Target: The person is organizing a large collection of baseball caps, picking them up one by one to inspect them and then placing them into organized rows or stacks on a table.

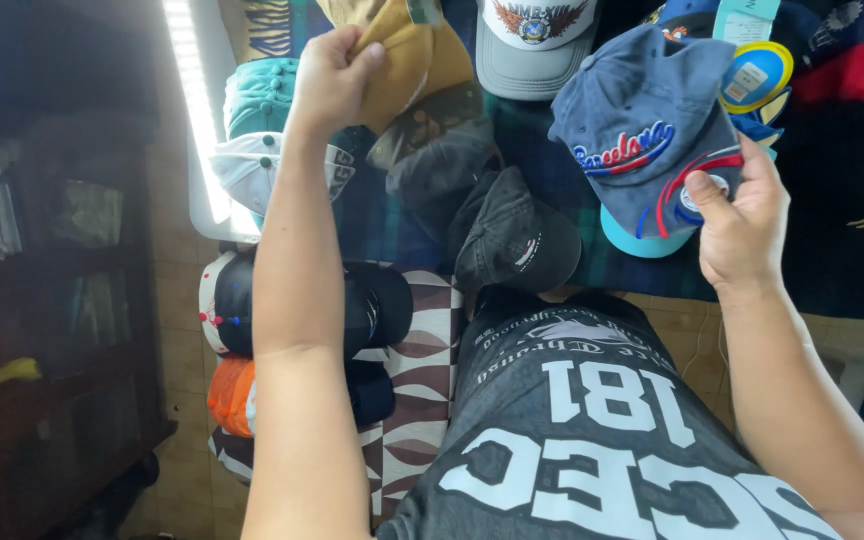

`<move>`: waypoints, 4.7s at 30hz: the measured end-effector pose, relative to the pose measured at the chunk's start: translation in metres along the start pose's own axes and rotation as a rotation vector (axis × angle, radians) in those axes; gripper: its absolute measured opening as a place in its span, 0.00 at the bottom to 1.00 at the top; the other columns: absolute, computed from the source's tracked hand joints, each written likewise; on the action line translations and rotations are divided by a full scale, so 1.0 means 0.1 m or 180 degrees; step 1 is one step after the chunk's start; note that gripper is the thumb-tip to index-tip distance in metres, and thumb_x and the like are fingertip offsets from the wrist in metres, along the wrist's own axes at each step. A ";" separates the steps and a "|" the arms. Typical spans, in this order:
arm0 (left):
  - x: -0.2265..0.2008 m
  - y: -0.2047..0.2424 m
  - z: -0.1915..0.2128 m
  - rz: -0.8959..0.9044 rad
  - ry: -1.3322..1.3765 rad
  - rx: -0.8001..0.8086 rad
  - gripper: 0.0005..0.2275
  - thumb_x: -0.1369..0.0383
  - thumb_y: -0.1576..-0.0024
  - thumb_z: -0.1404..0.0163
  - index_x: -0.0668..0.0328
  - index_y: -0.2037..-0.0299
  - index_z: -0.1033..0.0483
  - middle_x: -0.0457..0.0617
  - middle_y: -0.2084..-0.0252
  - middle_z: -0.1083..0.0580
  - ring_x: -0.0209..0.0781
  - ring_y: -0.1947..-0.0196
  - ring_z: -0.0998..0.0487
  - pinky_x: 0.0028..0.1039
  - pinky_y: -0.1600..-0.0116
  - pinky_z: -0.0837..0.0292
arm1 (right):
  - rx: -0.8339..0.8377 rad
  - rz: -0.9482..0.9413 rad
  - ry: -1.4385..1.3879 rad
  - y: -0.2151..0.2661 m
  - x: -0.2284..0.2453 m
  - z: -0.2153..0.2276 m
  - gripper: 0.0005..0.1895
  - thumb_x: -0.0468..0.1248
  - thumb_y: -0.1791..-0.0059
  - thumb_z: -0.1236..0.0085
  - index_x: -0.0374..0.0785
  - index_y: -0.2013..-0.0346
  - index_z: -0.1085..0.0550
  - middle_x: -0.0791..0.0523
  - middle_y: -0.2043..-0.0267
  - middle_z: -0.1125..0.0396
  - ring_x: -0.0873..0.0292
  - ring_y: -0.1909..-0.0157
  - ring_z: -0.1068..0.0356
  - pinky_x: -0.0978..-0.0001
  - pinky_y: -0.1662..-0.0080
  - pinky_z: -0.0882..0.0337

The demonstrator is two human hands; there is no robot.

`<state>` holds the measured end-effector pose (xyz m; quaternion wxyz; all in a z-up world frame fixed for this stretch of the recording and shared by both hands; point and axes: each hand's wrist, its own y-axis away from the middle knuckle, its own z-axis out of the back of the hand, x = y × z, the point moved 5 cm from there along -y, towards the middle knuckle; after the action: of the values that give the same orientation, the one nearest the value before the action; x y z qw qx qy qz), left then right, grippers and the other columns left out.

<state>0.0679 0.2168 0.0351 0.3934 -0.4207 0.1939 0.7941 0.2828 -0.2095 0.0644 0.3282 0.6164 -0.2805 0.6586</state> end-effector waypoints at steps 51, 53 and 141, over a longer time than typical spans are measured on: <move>-1.71 0.97 -1.78 -0.0593 0.3706 0.0702 0.32 0.45 0.29 0.77 0.57 0.22 0.50 0.56 0.22 0.47 0.61 0.22 0.46 0.64 0.24 0.51 | 0.1063 0.1876 0.1101 0.18 0.68 0.05 0.09 0.28 0.48 0.36 0.36 0.53 0.19 0.51 0.62 0.26 0.43 0.63 0.25 0.56 0.64 0.26; -2.08 1.01 -1.91 -0.0455 0.4689 0.0659 0.27 0.49 0.28 0.71 0.56 0.25 0.43 0.57 0.26 0.39 0.60 0.27 0.37 0.63 0.25 0.46 | 0.0770 0.2447 0.1667 0.27 0.95 0.20 0.13 0.24 0.48 0.41 0.40 0.52 0.18 0.54 0.59 0.26 0.49 0.60 0.27 0.62 0.59 0.26; -0.85 1.77 -1.27 -0.0389 -0.0813 0.0507 0.12 0.76 0.60 0.41 0.57 0.71 0.32 0.63 0.34 0.41 0.68 0.60 0.23 0.49 0.69 0.29 | 0.0611 -0.1648 -0.0692 1.02 -1.44 1.01 0.18 0.28 0.53 0.38 0.41 0.49 0.24 0.57 0.45 0.27 0.54 0.39 0.27 0.62 0.42 0.24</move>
<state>0.0223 -0.0121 0.0283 0.4945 -0.2948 0.1787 0.7979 0.2703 -0.3645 -0.0674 0.3935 0.7626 -0.0839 0.5066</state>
